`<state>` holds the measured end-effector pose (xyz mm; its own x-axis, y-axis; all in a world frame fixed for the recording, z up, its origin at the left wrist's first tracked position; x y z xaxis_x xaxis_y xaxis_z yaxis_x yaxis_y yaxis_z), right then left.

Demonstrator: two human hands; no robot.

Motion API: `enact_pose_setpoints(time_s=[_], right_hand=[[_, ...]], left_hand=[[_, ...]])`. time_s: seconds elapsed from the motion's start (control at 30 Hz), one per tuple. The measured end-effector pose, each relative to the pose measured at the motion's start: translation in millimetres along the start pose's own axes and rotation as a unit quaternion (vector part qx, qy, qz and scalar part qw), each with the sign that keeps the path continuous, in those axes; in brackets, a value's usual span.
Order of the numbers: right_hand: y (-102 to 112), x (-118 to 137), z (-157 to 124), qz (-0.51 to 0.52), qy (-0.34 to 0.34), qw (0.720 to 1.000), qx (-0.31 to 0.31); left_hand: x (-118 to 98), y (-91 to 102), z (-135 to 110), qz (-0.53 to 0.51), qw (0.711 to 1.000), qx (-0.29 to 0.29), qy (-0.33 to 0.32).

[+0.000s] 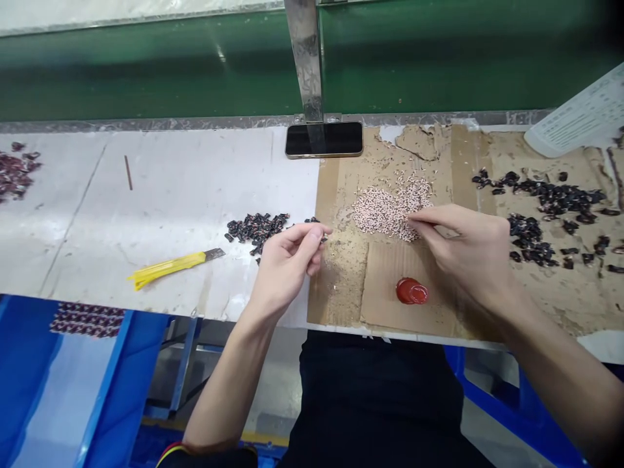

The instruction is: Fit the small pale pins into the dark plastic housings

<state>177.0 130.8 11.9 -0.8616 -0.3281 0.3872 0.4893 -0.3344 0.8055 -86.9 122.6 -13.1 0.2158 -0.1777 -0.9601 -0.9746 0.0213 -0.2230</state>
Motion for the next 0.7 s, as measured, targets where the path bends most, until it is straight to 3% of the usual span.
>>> enact_pose_setpoints(time_s=[0.07, 0.1, 0.2, 0.27, 0.3, 0.37, 0.43, 0.6, 0.7], right_hand=[[7, -12, -6, 0.098, -0.118, 0.988, -0.021], [8, -18, -11, 0.169, -0.181, 0.968, -0.027], [1, -20, -32, 0.395, -0.317, 0.863, -0.006], [-3, -10, -44, 0.479, -0.35, 0.805, 0.016], [-3, -5, -48, 0.499, -0.357, 0.789, 0.021], [-1, 4, -55, 0.519, -0.359, 0.776, 0.016], [3, 8, -59, 0.524, -0.36, 0.772, -0.003], [3, 10, -64, 0.516, -0.365, 0.774, -0.029], [8, 13, -66, 0.475, -0.343, 0.808, -0.058]], left_hand=[[-2, -15.3, -9, -0.009, 1.0, 0.0, -0.001], [-5, -24.6, -14, 0.006, 1.0, -0.001, -0.022], [-17, -62.4, -31, 0.084, 0.984, 0.032, -0.151], [-26, -90.0, -43, 0.16, 0.947, 0.06, -0.272], [-28, -101.8, -50, 0.197, 0.922, 0.066, -0.326], [-28, -118.5, -58, 0.256, 0.878, 0.064, -0.399], [-25, -126.3, -61, 0.288, 0.858, 0.059, -0.422], [-21, -123.9, -61, 0.298, 0.85, 0.046, -0.431], [-21, -121.9, -62, 0.319, 0.84, 0.041, -0.438]])
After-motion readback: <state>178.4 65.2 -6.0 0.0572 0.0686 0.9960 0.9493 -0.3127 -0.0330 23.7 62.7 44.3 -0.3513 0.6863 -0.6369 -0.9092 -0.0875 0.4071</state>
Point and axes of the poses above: each hand's wrist, its own z-axis towards the middle knuckle, its own y-axis out of the back of the hand, x = y × z, the point moved 7 cm from there along z, towards the middle knuckle, and after that the axes turned 11 degrees about -z, right-handed, at the moved point
